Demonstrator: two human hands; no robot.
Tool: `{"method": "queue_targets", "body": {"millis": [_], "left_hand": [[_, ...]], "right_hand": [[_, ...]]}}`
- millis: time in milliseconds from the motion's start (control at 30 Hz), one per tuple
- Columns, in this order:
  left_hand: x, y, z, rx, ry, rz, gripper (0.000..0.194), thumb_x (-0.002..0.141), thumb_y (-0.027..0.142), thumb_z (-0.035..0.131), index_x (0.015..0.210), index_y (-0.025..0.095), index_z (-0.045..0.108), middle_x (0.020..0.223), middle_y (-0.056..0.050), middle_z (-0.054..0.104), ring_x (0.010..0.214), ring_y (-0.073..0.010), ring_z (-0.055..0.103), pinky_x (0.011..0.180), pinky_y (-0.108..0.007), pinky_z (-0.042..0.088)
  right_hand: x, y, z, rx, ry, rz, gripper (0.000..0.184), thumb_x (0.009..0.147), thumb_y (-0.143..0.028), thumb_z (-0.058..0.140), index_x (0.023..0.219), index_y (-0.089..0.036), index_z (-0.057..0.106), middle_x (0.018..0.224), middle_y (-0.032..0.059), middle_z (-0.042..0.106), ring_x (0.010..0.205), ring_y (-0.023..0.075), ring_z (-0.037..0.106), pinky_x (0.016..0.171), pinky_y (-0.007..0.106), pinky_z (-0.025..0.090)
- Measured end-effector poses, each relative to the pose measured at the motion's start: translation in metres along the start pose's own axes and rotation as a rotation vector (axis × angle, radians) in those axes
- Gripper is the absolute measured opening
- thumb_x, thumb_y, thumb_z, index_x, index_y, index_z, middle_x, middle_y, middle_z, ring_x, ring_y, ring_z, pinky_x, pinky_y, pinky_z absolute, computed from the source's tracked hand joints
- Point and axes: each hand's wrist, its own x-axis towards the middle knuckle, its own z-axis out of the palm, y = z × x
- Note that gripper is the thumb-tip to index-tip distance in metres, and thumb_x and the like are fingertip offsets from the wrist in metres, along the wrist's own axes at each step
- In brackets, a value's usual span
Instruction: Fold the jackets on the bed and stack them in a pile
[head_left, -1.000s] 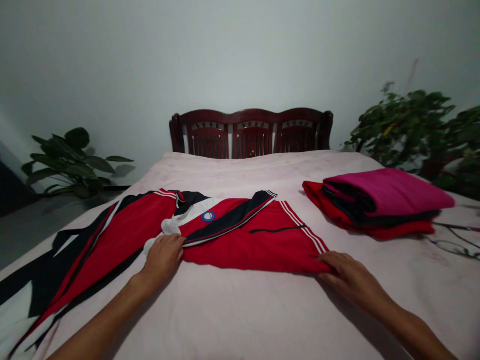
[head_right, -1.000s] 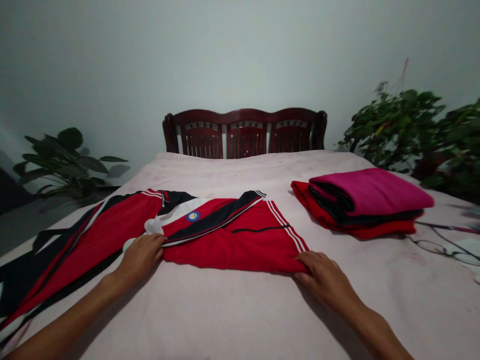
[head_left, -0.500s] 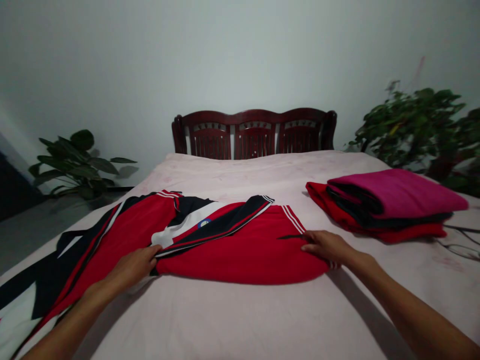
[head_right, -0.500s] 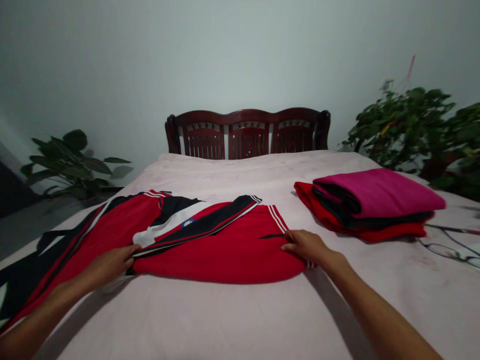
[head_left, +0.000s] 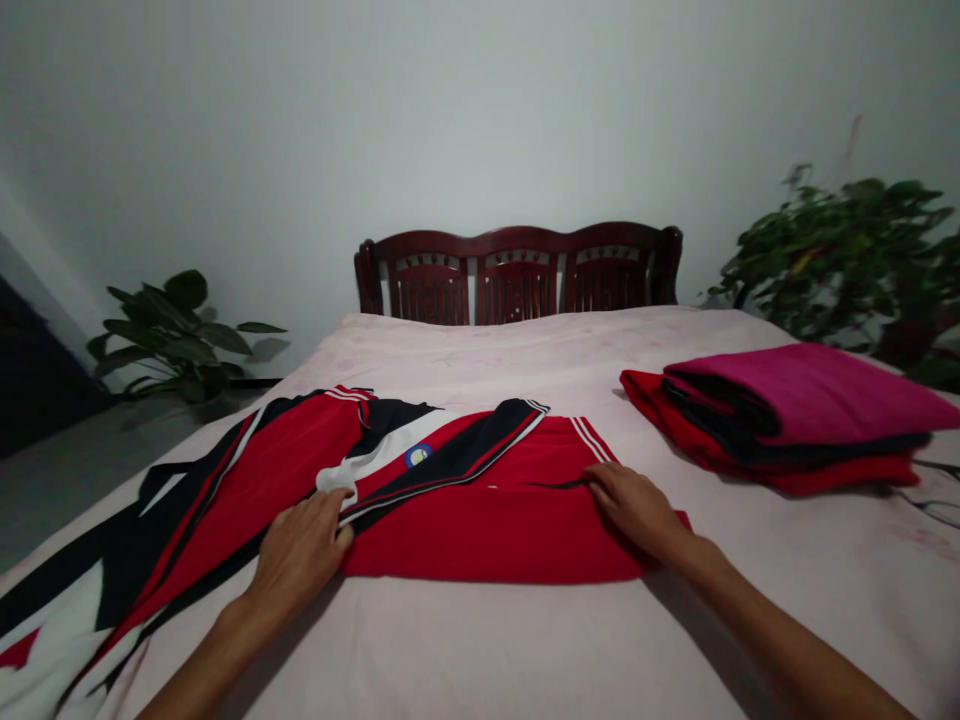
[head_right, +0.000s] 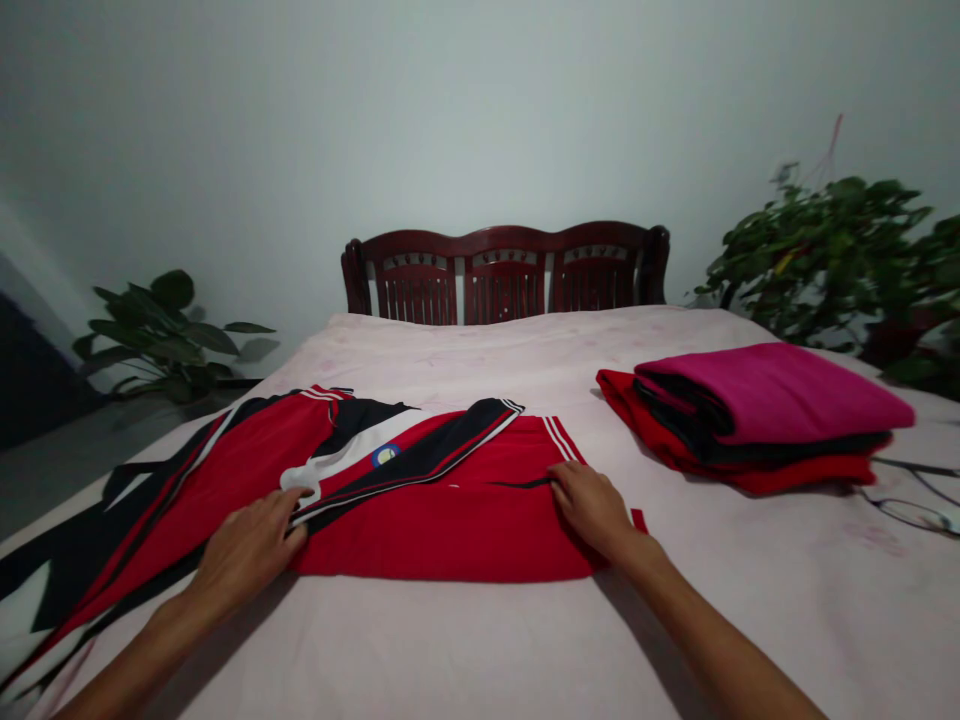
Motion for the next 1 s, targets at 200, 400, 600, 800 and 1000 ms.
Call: {"method": "queue_targets", "body": {"millis": [200, 400, 600, 800, 1000], "left_hand": [[-0.005, -0.003, 0.025, -0.010, 0.297, 0.174, 0.029, 0.093, 0.016, 0.045, 0.111, 0.021, 0.068, 0.101, -0.009, 0.067, 0.096, -0.0272, 0.064, 0.082, -0.038, 0.049], [-0.023, -0.022, 0.045, -0.334, 0.541, 0.295, 0.029, 0.099, 0.022, 0.044, 0.121, 0.024, 0.062, 0.100, -0.004, 0.068, 0.096, -0.0202, 0.067, 0.080, -0.029, 0.051], [-0.034, -0.030, 0.048, -0.338, 0.476, 0.339, 0.030, 0.099, 0.021, 0.045, 0.124, 0.027, 0.060, 0.108, -0.003, 0.069, 0.098, -0.0197, 0.067, 0.086, -0.031, 0.051], [-0.030, -0.044, 0.034, -0.403, 0.493, 0.175, 0.029, 0.099, 0.023, 0.041, 0.121, 0.025, 0.061, 0.105, -0.005, 0.063, 0.096, -0.0188, 0.065, 0.081, -0.029, 0.051], [-0.038, -0.043, 0.031, -0.410, 0.294, 0.079, 0.018, 0.092, 0.016, 0.040, 0.095, 0.024, 0.056, 0.101, -0.002, 0.061, 0.090, -0.0171, 0.064, 0.075, -0.027, 0.048]], "right_hand": [[0.070, -0.051, 0.001, -0.059, 0.036, -0.034, 0.045, 0.095, -0.017, 0.038, 0.135, -0.019, 0.056, 0.141, 0.0136, 0.055, 0.105, 0.0225, 0.065, 0.082, 0.031, 0.051], [0.117, -0.077, 0.035, -0.148, 0.072, -0.033, 0.048, 0.092, -0.015, 0.042, 0.136, -0.022, 0.059, 0.143, 0.0129, 0.055, 0.114, 0.0265, 0.060, 0.093, 0.038, 0.045], [0.139, -0.067, 0.017, -0.113, 0.186, 0.054, 0.030, 0.094, -0.020, 0.043, 0.102, -0.015, 0.071, 0.103, 0.0153, 0.072, 0.104, 0.0267, 0.061, 0.092, 0.038, 0.043], [0.110, -0.038, -0.061, 0.054, 0.626, 0.008, 0.030, 0.095, -0.021, 0.038, 0.112, -0.017, 0.063, 0.107, 0.0115, 0.067, 0.102, 0.0236, 0.060, 0.092, 0.037, 0.046], [-0.027, -0.004, -0.053, 0.003, 0.359, -0.385, 0.036, 0.079, -0.009, 0.049, 0.107, -0.024, 0.067, 0.101, 0.0091, 0.067, 0.094, 0.0236, 0.061, 0.085, 0.037, 0.048]]}}
